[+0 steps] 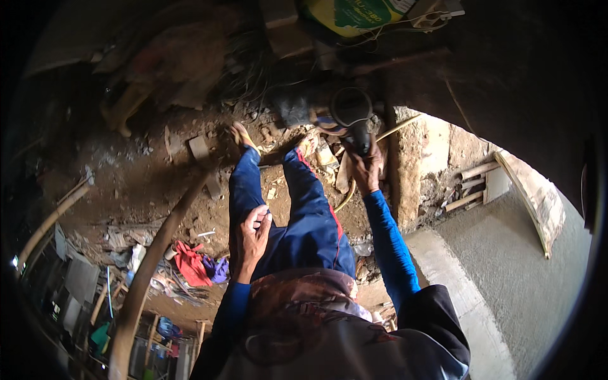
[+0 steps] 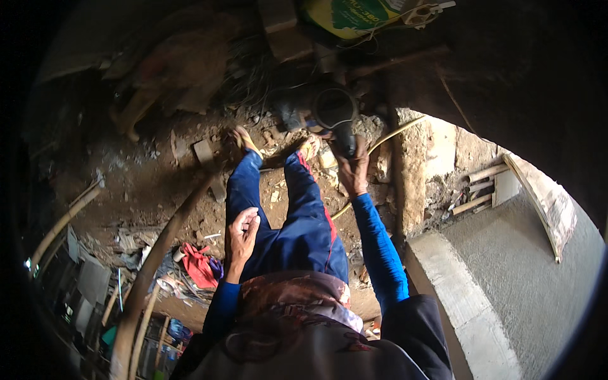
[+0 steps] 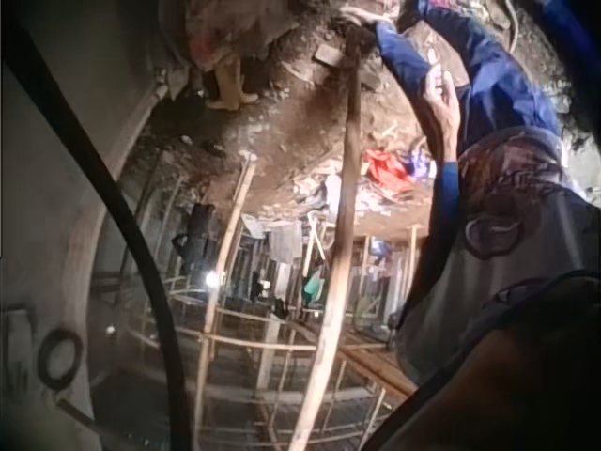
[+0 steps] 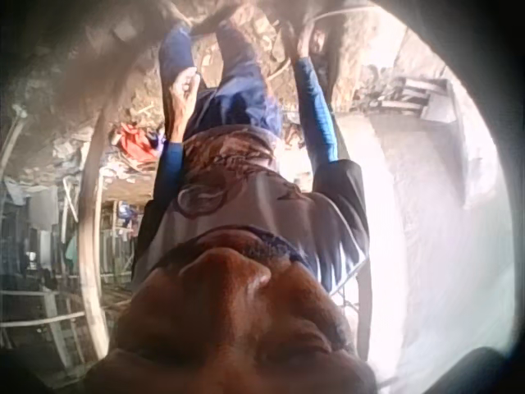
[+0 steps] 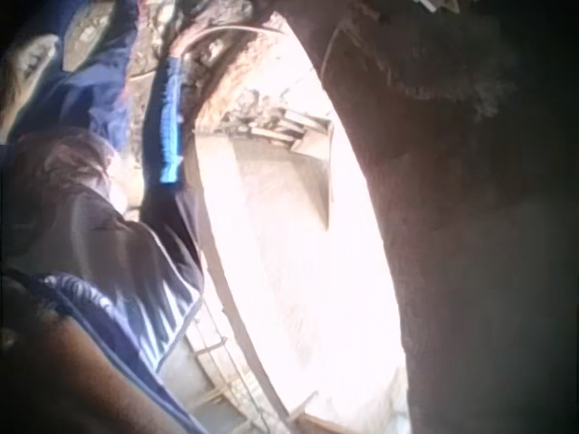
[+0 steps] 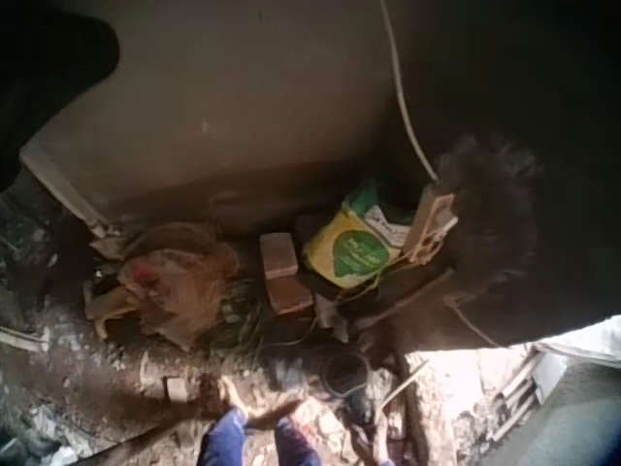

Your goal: The person picks up an electric kettle, walks through a construction site, and attempts to plug it into a power strip. They move a brick to access the outlet, plug in the kettle, and then unplug it to reposition the power strip.

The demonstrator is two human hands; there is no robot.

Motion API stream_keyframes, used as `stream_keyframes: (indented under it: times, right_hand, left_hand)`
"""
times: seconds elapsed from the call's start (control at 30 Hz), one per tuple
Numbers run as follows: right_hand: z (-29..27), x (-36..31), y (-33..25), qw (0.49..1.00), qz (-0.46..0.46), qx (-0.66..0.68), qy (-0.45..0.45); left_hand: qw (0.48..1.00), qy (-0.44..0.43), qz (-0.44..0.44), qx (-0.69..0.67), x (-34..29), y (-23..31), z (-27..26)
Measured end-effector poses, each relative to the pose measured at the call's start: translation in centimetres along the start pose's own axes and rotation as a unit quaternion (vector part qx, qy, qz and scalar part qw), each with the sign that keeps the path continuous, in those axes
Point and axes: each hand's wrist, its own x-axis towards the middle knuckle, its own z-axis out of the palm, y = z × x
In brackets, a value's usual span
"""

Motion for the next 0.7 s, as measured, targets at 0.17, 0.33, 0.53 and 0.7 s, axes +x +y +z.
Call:
stream_keyframes:
  times: [0.17, 0.33, 0.53, 0.7]
  right_hand:
    - [4.8, 1.6, -0.8, 0.996, 0.021, -0.089, -0.018]
    - [9.5, 1.0, 1.1, 0.991, 0.120, 0.052, 0.028]
    - [11.8, -1.7, 5.5, 0.942, 0.232, 0.191, 0.152]
    - [8.6, -1.0, 8.3, 0.954, 0.197, 0.160, 0.160]
  left_hand:
    - [0.997, -0.070, -0.011, -0.019, 9.2, 1.2, 1.9]
    - [0.992, -0.094, 0.065, 0.047, 23.0, -0.2, 3.6]
    - [0.976, -0.082, 0.144, 0.140, 40.6, -5.0, 8.9]
    - [0.958, -0.156, 0.219, 0.097, 51.3, -7.9, 21.9]
